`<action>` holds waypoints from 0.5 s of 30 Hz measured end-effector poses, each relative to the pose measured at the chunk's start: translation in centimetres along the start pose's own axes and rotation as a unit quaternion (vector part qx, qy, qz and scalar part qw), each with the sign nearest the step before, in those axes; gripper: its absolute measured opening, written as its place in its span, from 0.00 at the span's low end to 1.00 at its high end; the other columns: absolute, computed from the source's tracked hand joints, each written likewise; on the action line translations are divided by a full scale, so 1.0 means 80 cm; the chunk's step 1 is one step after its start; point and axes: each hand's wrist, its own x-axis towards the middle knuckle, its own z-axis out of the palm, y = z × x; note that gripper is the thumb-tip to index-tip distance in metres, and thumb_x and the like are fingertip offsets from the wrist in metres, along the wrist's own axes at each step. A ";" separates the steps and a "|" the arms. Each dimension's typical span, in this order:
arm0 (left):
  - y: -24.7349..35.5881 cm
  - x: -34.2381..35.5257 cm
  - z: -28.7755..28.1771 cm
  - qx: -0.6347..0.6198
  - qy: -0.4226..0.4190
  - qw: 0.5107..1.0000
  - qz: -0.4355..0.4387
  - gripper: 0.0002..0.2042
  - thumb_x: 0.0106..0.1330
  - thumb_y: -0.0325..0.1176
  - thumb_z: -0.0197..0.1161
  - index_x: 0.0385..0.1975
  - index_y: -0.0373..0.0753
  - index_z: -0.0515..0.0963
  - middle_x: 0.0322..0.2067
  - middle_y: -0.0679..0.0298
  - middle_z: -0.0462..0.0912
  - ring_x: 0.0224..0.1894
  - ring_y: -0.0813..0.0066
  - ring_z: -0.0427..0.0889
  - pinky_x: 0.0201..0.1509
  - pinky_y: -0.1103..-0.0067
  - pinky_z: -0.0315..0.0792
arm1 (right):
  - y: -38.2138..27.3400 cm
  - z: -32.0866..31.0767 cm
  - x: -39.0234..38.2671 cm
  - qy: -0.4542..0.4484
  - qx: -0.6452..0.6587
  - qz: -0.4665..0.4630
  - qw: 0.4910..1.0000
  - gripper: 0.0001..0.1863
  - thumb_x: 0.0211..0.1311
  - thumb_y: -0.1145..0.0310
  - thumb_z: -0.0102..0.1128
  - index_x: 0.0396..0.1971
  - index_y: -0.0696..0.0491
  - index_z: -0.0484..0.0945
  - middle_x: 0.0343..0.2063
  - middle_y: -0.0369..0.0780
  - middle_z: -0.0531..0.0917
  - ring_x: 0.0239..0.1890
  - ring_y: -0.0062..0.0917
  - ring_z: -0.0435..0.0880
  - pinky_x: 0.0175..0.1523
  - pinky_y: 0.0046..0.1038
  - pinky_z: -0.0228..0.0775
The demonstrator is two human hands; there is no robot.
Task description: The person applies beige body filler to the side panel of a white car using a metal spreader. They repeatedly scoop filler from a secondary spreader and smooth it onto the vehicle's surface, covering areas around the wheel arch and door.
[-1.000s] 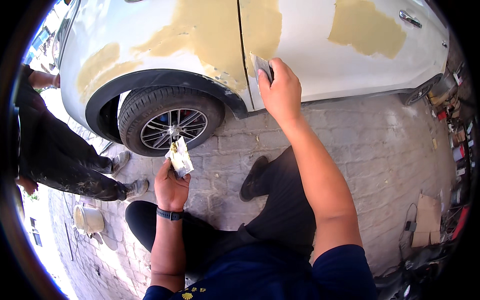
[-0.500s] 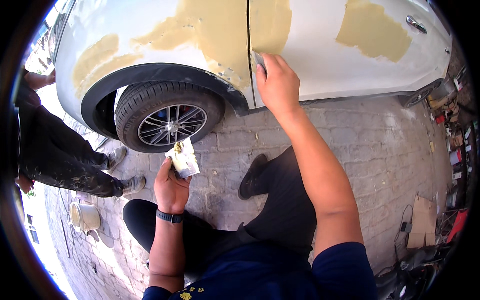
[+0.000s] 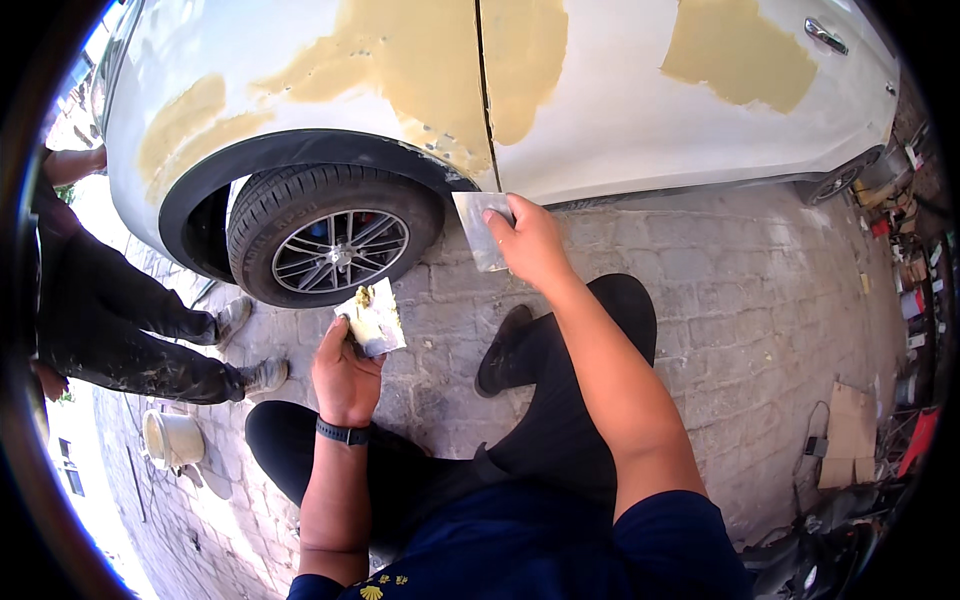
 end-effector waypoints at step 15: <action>0.019 -0.005 0.019 -0.034 -0.189 0.980 0.055 0.08 0.78 0.35 0.55 0.38 0.39 0.68 0.27 0.65 0.68 0.27 0.75 0.66 0.34 0.78 0.63 | -0.001 0.062 -0.102 -0.465 0.179 0.015 0.867 0.21 0.72 0.58 0.62 0.52 0.62 0.83 0.39 0.47 0.89 0.39 0.34 0.86 0.48 0.34 0.77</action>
